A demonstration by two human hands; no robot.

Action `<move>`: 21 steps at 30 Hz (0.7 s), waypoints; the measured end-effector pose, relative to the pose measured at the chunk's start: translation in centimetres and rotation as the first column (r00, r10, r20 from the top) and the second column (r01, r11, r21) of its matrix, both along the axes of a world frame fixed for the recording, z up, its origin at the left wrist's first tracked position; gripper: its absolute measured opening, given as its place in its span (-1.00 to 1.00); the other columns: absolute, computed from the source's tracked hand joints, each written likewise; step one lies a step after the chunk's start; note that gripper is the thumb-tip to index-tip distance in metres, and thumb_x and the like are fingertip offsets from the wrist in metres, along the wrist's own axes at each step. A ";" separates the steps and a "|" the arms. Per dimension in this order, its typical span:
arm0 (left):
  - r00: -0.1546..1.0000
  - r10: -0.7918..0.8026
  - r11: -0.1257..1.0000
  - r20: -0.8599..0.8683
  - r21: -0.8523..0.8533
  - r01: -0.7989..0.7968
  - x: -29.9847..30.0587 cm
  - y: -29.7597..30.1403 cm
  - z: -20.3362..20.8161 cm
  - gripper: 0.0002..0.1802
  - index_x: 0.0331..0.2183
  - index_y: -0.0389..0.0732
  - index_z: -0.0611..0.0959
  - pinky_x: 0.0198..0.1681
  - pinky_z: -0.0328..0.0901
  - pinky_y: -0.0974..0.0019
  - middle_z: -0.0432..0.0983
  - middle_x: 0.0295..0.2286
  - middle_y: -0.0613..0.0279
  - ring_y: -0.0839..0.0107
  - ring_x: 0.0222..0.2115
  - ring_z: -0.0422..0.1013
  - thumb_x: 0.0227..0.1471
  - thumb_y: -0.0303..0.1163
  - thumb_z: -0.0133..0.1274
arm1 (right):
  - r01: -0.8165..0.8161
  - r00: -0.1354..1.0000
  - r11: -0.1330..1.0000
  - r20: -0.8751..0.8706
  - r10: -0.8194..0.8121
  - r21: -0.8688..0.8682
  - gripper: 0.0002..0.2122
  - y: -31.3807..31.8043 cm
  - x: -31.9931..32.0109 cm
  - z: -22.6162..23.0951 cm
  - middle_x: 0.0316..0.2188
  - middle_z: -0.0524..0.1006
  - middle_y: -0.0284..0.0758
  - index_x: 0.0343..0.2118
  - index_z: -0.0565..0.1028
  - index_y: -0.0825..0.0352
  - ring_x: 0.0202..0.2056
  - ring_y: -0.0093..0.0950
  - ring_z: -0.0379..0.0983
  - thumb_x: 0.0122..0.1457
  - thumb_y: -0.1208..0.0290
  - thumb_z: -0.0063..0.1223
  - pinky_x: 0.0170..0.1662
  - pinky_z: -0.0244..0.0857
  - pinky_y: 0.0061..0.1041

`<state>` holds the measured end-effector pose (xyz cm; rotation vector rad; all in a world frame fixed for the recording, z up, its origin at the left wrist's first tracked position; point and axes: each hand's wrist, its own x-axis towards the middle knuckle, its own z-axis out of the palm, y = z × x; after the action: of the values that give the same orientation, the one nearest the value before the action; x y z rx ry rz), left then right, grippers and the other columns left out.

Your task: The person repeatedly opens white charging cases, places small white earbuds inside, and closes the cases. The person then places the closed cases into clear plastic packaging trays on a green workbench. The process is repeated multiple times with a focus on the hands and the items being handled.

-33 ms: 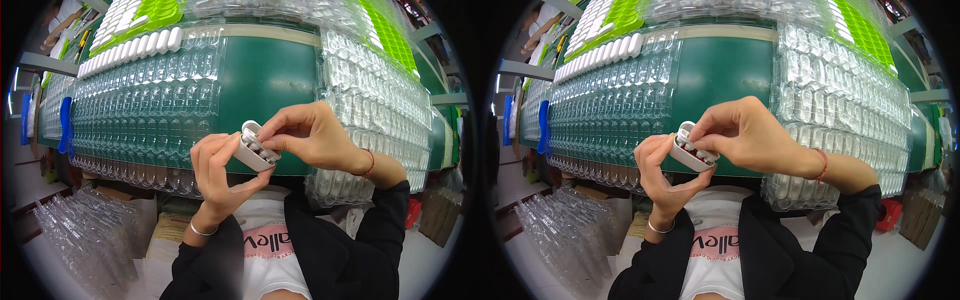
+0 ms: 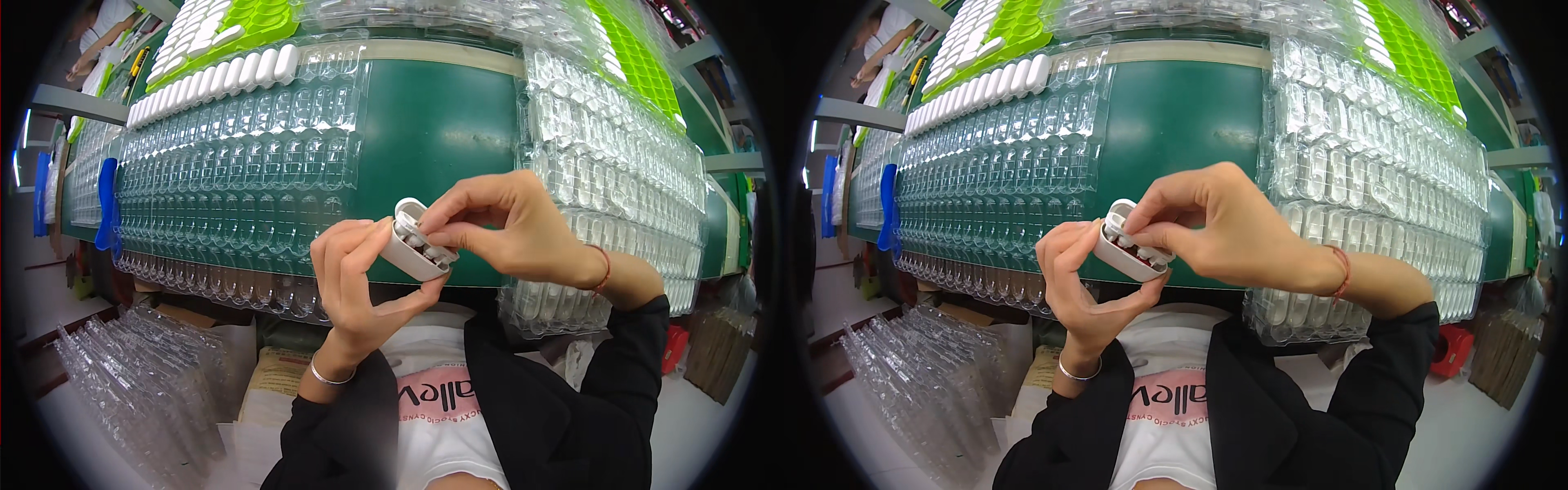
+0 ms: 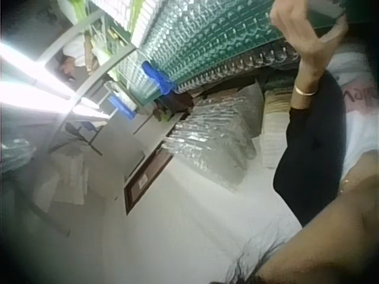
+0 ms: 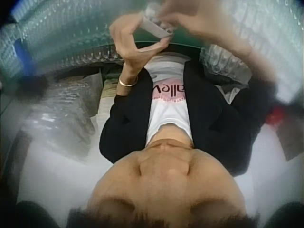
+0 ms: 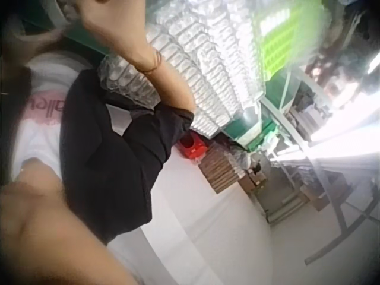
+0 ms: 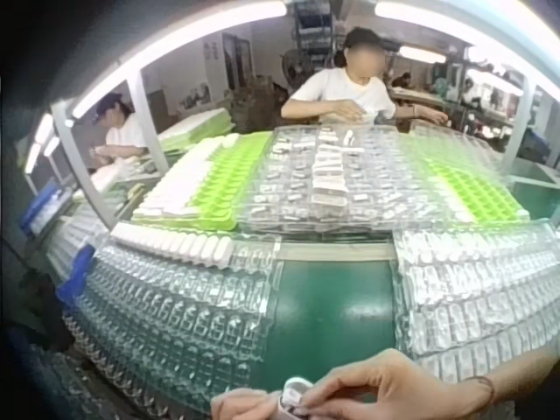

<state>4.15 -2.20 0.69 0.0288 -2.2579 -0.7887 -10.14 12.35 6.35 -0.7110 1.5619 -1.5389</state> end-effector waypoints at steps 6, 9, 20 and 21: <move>1.000 0.009 1.000 0.006 -0.016 -0.009 0.1 -0.1 0.3 -0.19 -0.10 -0.23 0.51 -0.12 0.30 0.13 0.45 -0.23 0.20 0.16 -0.22 0.40 -0.52 -0.41 0.50 | 0.028 0.948 0.997 -0.314 -0.051 -0.076 -0.94 0.1 1.2 -0.6 -0.42 0.65 -0.26 -0.37 0.62 0.45 -0.32 -0.56 0.59 0.08 0.67 0.18 -0.24 0.49 -0.56; 1.000 0.016 1.000 0.012 -0.013 -0.016 0.3 0.0 0.6 -0.19 -0.10 -0.23 0.51 -0.12 0.30 0.13 0.45 -0.23 0.20 0.16 -0.21 0.40 -0.53 -0.42 0.50 | 0.048 0.977 0.996 -0.203 -0.061 -0.072 -0.92 0.1 1.4 -0.6 -0.42 0.65 -0.24 -0.37 0.62 0.44 -0.33 -0.53 0.61 0.07 0.68 0.18 -0.24 0.49 -0.56; 0.999 0.039 0.994 -0.012 -0.105 -0.040 0.0 -0.2 1.1 -0.17 -0.08 -0.21 0.49 -0.11 0.27 0.15 0.44 -0.24 0.22 0.15 -0.20 0.39 -0.54 -0.44 0.46 | 0.075 0.899 0.985 -0.416 -0.135 -0.158 -0.90 0.1 2.0 -0.9 -0.43 0.65 -0.22 -0.41 0.58 0.47 -0.34 -0.46 0.64 0.00 0.76 0.12 -0.23 0.50 -0.54; 0.999 0.034 0.993 -0.020 -0.110 -0.036 -0.3 -0.2 1.1 -0.17 -0.08 -0.21 0.49 -0.11 0.27 0.15 0.44 -0.24 0.22 0.15 -0.20 0.38 -0.54 -0.44 0.46 | 0.079 0.904 0.985 -0.405 -0.136 -0.154 -0.90 0.1 2.0 -0.8 -0.43 0.65 -0.22 -0.41 0.58 0.47 -0.35 -0.46 0.64 0.00 0.77 0.11 -0.23 0.50 -0.54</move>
<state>3.89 -2.40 1.81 0.0094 -2.2746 -0.6421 -8.16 12.41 5.51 -1.1018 1.8424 -1.6613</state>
